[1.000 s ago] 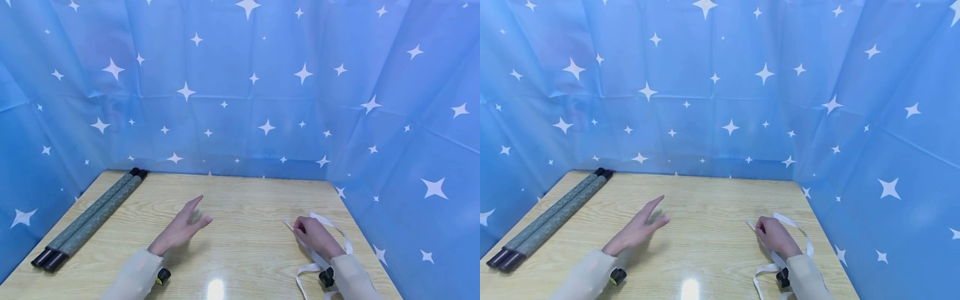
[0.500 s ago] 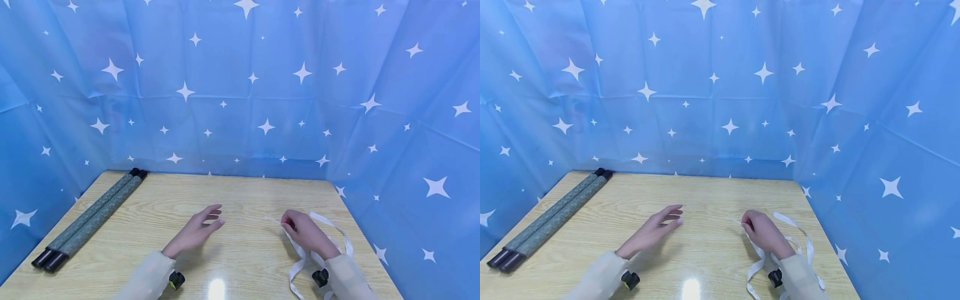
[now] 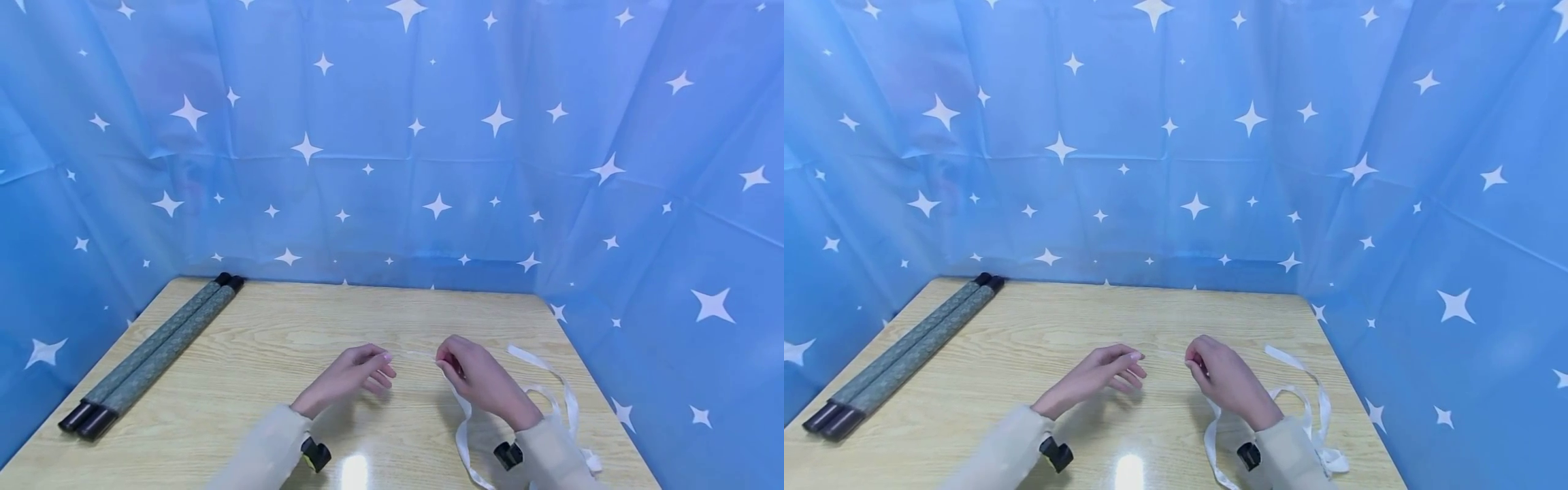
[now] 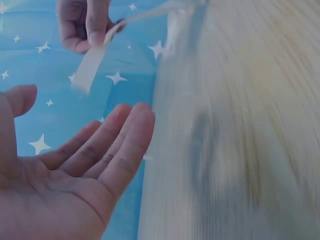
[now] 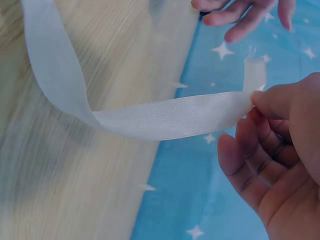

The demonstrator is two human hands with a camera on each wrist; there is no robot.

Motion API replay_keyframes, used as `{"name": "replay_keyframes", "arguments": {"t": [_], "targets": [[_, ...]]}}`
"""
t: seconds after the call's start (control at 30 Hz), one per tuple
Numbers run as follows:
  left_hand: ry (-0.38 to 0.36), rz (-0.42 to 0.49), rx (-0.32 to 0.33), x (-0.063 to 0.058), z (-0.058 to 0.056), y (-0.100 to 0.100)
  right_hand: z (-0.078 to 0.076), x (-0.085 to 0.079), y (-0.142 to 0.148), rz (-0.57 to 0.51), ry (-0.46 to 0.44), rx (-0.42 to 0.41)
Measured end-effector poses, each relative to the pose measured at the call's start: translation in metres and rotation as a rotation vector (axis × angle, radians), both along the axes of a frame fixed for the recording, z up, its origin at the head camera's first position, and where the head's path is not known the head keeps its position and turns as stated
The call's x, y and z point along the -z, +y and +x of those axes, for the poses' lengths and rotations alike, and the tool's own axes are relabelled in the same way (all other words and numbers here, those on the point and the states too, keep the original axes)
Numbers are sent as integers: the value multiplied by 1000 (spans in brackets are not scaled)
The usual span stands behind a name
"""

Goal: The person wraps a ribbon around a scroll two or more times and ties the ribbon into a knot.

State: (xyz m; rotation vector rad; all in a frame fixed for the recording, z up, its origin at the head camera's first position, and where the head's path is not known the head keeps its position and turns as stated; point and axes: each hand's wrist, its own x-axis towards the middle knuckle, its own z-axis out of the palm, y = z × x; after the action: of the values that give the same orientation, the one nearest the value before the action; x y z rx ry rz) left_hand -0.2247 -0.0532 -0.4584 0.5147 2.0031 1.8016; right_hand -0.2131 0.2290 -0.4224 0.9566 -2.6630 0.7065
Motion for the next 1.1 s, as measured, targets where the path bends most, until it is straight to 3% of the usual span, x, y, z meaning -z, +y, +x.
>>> {"name": "replay_keyframes", "arguments": {"t": [0.37, 0.63, 0.73, 0.9, 1.1], "targets": [[-142, 48, -24, -10, 1, 25, 10, -5, -31, 73, 102, -28], [-86, 51, -13, -10, 4, 30, 10, 2, -40, 31, 99, -27], [-31, 30, -25, -11, 5, 29, 8, 5, -43, -29, 22, -48], [56, 1, -39, -16, 4, 23, 1, 8, -46, -215, -217, -120], [113, -17, -42, -19, 0, 14, -6, 9, -48, -326, -418, -121]]}}
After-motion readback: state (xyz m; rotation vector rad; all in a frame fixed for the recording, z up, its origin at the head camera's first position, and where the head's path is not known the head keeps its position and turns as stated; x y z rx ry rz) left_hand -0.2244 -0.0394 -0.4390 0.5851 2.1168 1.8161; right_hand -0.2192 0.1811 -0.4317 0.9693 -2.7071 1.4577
